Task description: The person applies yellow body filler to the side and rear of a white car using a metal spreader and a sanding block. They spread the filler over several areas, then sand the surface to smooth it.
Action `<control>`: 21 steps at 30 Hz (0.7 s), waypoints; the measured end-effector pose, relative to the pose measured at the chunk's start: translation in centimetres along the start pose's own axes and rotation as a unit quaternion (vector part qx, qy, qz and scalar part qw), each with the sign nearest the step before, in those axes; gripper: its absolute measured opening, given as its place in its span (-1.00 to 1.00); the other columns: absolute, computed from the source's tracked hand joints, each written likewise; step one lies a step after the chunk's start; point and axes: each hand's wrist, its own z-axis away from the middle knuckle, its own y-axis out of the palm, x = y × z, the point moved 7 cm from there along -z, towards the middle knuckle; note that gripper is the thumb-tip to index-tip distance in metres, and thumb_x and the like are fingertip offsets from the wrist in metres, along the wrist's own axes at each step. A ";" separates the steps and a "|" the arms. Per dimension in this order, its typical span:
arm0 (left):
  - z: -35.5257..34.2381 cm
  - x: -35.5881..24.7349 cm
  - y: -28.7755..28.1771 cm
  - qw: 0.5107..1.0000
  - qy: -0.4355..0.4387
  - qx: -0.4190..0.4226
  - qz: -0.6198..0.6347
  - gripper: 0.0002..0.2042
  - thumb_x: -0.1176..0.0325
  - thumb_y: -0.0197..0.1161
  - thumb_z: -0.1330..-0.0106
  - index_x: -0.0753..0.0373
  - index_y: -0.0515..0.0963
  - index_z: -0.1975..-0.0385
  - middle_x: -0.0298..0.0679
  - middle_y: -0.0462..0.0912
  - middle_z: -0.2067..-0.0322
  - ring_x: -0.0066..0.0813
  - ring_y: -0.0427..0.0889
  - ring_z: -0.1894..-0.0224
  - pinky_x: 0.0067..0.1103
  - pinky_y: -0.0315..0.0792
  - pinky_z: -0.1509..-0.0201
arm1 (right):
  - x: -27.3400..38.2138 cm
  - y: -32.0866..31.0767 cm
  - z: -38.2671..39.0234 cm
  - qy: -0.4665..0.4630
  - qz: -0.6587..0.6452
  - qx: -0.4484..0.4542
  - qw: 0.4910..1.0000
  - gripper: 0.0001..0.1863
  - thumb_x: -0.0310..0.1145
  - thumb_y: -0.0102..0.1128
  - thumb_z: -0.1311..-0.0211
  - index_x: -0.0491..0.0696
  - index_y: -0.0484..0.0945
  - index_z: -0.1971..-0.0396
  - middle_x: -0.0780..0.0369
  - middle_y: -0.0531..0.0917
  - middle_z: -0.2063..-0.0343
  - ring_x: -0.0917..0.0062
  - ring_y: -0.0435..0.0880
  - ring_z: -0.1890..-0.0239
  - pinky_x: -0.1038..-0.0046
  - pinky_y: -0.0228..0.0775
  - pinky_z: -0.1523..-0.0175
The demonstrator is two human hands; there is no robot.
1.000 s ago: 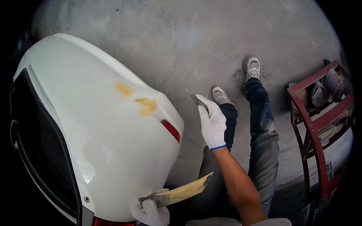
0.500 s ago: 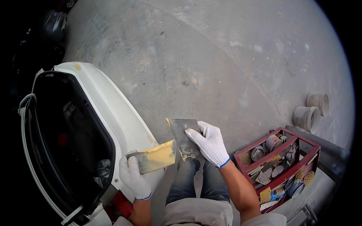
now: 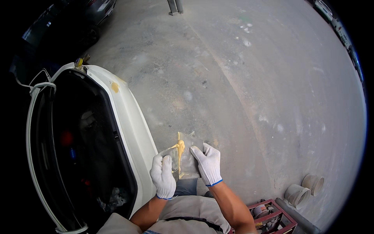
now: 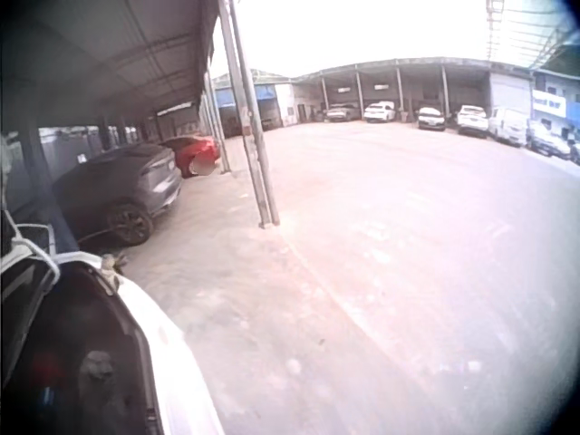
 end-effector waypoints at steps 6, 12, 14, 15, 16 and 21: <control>-14.6 -4.8 2.4 0.987 0.072 0.055 -0.134 -0.77 0.45 0.13 -0.43 0.41 0.56 0.01 -0.21 0.61 0.54 -0.57 0.53 0.56 -0.56 0.42 0.46 | 6.9 8.2 -11.5 0.043 -0.131 -0.018 0.990 -0.79 -0.44 0.21 -0.29 -0.23 0.63 0.15 0.26 0.71 0.31 0.62 0.65 0.38 0.55 0.50 0.21; -27.9 -6.9 4.0 0.975 0.090 0.060 -0.195 -0.81 0.39 0.17 -0.41 0.35 0.57 0.10 -0.08 0.63 0.56 -0.33 0.66 0.56 -0.47 0.46 0.47 | 16.7 13.1 -26.5 -0.054 -0.226 -0.026 0.972 -0.75 -0.42 0.19 -0.35 -0.20 0.58 0.05 0.26 0.68 0.24 0.59 0.65 0.24 0.52 0.50 0.09; -32.5 -5.9 3.6 0.980 0.035 0.030 -0.193 -0.80 0.36 0.17 -0.42 0.35 0.57 0.11 -0.07 0.64 0.56 -0.34 0.67 0.55 -0.47 0.46 0.46 | 21.5 15.2 -32.4 -0.134 -0.172 0.017 0.976 -0.76 -0.42 0.20 -0.36 -0.18 0.57 0.04 0.23 0.67 0.20 0.58 0.64 0.21 0.51 0.50 0.06; -35.0 -5.0 3.6 0.988 -0.039 0.006 -0.151 -0.79 0.34 0.16 -0.42 0.36 0.58 0.15 -0.14 0.65 0.52 -0.49 0.65 0.45 -0.53 0.47 0.34 | 23.3 17.5 -34.6 -0.134 -0.142 0.060 0.979 -0.77 -0.45 0.23 -0.33 -0.18 0.58 0.06 0.26 0.67 0.26 0.62 0.63 0.27 0.53 0.50 0.13; -37.2 -4.5 3.8 0.991 -0.056 -0.008 -0.121 -0.80 0.34 0.16 -0.43 0.37 0.58 0.16 -0.17 0.64 0.50 -0.54 0.62 0.42 -0.55 0.46 0.30 | 23.9 19.3 -36.5 -0.106 -0.132 0.125 0.978 -0.76 -0.45 0.25 -0.31 -0.18 0.58 0.06 0.28 0.67 0.28 0.64 0.61 0.31 0.56 0.47 0.18; -48.8 -5.8 5.0 0.985 -0.077 -0.138 -0.072 -0.82 0.34 0.17 -0.40 0.37 0.56 0.28 -0.23 0.56 0.50 -0.62 0.47 0.41 -0.59 0.41 0.26 | 28.9 27.7 -44.9 0.015 -0.040 0.349 0.936 -0.75 -0.42 0.39 -0.19 -0.19 0.63 0.18 0.37 0.61 0.47 0.76 0.44 0.50 0.67 0.27 0.39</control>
